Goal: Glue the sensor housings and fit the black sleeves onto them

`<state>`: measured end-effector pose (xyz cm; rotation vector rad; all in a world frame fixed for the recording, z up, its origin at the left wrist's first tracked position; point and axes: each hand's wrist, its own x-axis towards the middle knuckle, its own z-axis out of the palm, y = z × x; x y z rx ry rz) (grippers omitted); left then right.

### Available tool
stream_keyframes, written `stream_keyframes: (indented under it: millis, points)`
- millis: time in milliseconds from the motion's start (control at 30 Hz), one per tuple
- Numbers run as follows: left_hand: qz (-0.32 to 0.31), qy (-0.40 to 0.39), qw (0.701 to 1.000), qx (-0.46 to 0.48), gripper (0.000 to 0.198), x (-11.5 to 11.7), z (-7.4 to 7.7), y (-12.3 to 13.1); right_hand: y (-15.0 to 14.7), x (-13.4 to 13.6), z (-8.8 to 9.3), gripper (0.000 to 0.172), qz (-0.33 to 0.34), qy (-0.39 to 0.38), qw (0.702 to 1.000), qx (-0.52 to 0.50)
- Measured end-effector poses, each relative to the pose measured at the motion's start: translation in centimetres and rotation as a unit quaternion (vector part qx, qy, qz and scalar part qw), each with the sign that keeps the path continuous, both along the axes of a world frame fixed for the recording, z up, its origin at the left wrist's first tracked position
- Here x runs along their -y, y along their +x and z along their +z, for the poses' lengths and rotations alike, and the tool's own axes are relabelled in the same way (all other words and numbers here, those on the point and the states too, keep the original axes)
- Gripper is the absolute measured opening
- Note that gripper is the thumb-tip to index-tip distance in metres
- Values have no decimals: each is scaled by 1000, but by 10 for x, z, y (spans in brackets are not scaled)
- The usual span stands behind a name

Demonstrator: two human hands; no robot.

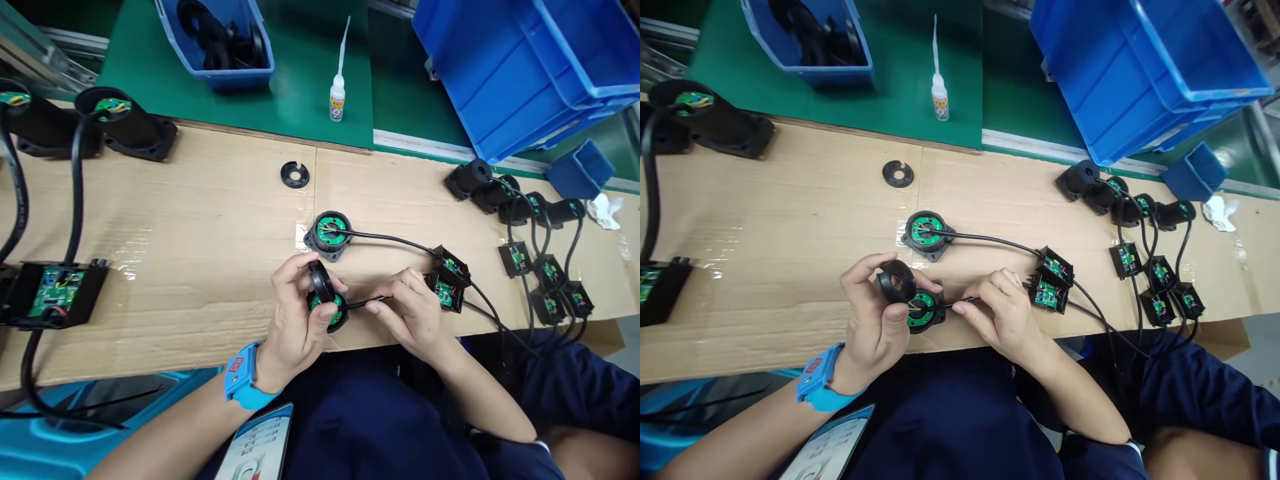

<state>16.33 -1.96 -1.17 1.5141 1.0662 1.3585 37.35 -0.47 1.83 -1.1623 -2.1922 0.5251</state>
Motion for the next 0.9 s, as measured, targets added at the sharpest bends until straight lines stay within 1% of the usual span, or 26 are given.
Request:
stream_keyframes:
  millis: [100, 167, 200, 233, 300, 367, 400, 467, 533, 600, 667, 800, 833, 900]
  points:
    - [31, -26, 998, -55, 50, 5, 6, -13, 2, 0, -4, 18, 2, 11, 1000, -12]
    - [55, -49, 989, -127, 51, 9, 17, -30, 3, -1, -6, 18, 6, 12, 1000, -18]
    - [53, -53, 983, -168, 53, 12, 25, -38, 3, -2, -7, 17, 9, 12, 1000, -21]
    - [40, -49, 976, -210, 53, 13, 33, -46, 3, -3, -8, 17, 12, 11, 1000, -24]
    - [-9, -13, 956, -294, 48, 15, 50, -57, 4, -4, -9, 16, 16, 7, 999, -28]
    - [-51, 29, 931, -360, 46, 15, 62, -60, 4, -5, -10, 16, 18, 3, 999, -27]
    - [-65, 46, 921, -380, 46, 14, 66, -59, 5, -5, -11, 16, 18, 1, 1000, -25]
    - [-84, 69, 909, -402, 47, 11, 69, -54, 5, -5, -10, 16, 18, -3, 1000, -22]
    - [-100, 80, 905, -406, 46, 6, 67, -48, 5, -5, -10, 16, 21, -7, 999, -23]
    - [-120, 76, 901, -411, 44, 1, 64, -46, 5, -5, -9, 15, 27, -9, 999, -27]
    - [-137, 67, 892, -425, 45, -2, 61, -47, 4, -6, -9, 15, 31, -11, 999, -28]
    - [-168, 69, 863, -472, 52, -4, 59, -51, 5, -8, -10, 17, 25, -19, 999, -21]
    - [-172, 73, 856, -481, 52, -4, 60, -51, 6, -7, -9, 17, 19, -14, 1000, -19]
    - [-176, 83, 848, -493, 50, -6, 62, -50, 9, -1, -7, 14, -7, 31, 999, -10]
